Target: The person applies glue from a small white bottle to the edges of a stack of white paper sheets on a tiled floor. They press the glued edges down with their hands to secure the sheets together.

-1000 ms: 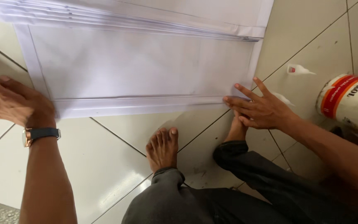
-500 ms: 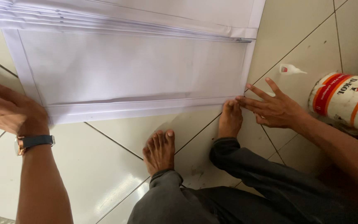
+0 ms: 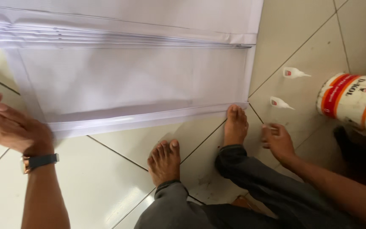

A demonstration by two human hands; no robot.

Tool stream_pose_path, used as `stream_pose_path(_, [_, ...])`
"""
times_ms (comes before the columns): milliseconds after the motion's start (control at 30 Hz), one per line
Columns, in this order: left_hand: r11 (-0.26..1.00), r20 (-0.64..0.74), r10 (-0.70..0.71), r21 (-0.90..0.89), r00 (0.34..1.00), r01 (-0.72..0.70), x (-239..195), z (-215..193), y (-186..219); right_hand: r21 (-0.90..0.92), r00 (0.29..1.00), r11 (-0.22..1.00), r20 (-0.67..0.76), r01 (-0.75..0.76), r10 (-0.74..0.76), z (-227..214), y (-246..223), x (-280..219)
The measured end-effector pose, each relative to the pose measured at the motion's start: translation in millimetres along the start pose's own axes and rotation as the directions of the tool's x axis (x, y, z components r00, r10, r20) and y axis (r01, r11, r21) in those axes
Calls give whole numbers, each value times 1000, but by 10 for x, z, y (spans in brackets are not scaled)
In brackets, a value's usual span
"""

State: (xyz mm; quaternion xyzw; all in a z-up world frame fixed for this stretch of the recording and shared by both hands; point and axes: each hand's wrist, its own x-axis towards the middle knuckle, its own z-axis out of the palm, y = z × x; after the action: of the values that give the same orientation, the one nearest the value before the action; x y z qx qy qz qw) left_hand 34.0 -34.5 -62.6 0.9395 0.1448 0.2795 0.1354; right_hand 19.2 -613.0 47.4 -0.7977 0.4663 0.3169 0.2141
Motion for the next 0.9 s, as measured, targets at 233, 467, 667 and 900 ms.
stream_pose_path(233, [975, 118, 220, -56, 968, -214, -473, -182, -469, 123, 907, 931, -303, 343, -294, 126, 110, 557])
stream_pose_path(467, [916, 251, 392, -192, 885, -352, -678, -461, -580, 4, 643, 735, -488, 678, -590, 337, -70, 799])
stream_pose_path(667, [942, 243, 319, -190, 916, -278, -784, -505, -601, -2, 303, 304, -57, 953, -951, 690, -1098, 36])
stream_pose_path(900, [957, 65, 271, -124, 960, -262, -810, -372, -634, 335, -221, -171, 118, 927, -968, 2142, -2137, -856])
